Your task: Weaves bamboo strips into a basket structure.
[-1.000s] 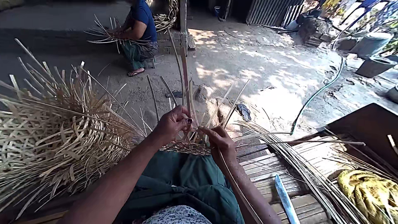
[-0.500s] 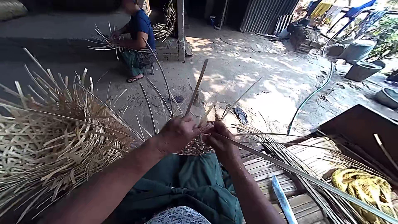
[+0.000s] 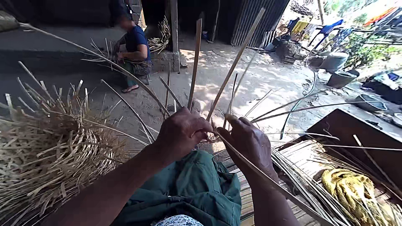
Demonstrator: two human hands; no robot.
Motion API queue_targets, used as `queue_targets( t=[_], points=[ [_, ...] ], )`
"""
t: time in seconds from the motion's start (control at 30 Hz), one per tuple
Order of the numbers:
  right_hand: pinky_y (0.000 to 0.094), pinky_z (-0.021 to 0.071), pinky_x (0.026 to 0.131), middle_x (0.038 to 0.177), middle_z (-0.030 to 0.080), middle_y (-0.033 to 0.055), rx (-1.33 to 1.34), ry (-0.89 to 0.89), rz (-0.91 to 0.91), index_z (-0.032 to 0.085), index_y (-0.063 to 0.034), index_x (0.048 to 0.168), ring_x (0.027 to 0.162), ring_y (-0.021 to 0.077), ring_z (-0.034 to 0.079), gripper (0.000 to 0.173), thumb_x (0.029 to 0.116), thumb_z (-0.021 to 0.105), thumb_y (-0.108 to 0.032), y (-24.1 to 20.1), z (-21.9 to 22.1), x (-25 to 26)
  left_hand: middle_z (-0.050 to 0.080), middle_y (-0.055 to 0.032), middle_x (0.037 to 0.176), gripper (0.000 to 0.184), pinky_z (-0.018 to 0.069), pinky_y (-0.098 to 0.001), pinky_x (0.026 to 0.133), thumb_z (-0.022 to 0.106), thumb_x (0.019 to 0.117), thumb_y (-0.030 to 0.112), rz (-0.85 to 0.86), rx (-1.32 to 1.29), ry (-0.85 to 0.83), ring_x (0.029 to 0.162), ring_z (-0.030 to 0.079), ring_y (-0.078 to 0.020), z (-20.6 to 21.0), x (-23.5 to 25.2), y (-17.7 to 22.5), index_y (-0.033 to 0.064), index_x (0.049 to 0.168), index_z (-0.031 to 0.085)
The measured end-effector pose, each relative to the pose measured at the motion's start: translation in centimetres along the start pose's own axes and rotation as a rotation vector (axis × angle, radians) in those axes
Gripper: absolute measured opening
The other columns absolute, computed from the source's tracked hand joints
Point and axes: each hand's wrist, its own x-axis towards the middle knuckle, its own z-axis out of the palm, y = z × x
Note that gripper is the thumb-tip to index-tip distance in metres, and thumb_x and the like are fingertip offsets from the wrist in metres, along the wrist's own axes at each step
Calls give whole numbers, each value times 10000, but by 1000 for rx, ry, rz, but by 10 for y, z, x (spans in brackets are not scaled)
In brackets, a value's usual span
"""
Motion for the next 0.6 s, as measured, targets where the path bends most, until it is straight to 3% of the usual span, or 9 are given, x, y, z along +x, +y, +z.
queue_targets(
  t=[0.1, 0.2, 0.27, 0.33, 0.43, 0.53, 0.6],
  points=[
    [515, 532, 701, 846, 698, 68, 229, -370, 87, 766, -100, 1018, 740, 236, 651, 271, 939, 712, -353, 18, 18, -5, 710, 64, 904, 81, 503, -296, 787, 726, 919, 191, -248, -310, -272, 854, 604, -65, 7, -25, -14, 173, 987, 767],
    [456, 513, 685, 744, 636, 41, 319, -431, 152, 692, -58, 909, 701, 183, 619, 416, 979, 650, -466, 26, 32, -9, 690, 51, 895, 88, 492, -281, 798, 711, 941, 205, -320, -362, -342, 856, 589, -66, 12, -33, -20, 153, 999, 753],
    [421, 509, 638, 738, 628, 47, 291, -240, 90, 688, -52, 902, 665, 172, 609, 392, 1007, 610, -422, 22, 26, -15, 724, 42, 877, 81, 502, -335, 808, 691, 948, 190, -175, -214, -216, 873, 629, -113, 12, -25, -12, 158, 961, 765],
    [368, 532, 577, 730, 652, 46, 234, 33, -45, 694, -56, 886, 617, 142, 622, 330, 1005, 615, -354, 21, 14, -15, 711, 13, 808, 97, 527, -352, 721, 685, 934, 166, 38, -34, -17, 816, 641, -177, 8, -7, 3, 153, 916, 780],
    [269, 504, 599, 783, 642, 51, 195, 317, -182, 680, -35, 929, 653, 85, 592, 281, 1032, 623, -290, 15, -19, -8, 659, -11, 778, 139, 462, -325, 671, 654, 972, 180, 224, 86, 151, 781, 583, -188, -8, 25, 24, 153, 940, 787],
    [208, 487, 669, 808, 648, 88, 147, 479, -283, 664, 9, 936, 725, 60, 599, 242, 1032, 630, -211, 8, -39, -8, 645, -21, 785, 129, 441, -310, 685, 655, 969, 172, 281, 71, 216, 801, 567, -185, -11, 35, 34, 150, 942, 779],
    [206, 488, 686, 800, 646, 91, 117, 454, -273, 665, 6, 895, 746, 69, 613, 273, 1032, 625, -228, 6, -41, -17, 649, -4, 783, 112, 450, -296, 713, 670, 958, 166, 249, -33, 181, 813, 576, -161, -2, 28, 29, 139, 904, 765]
  ],
)
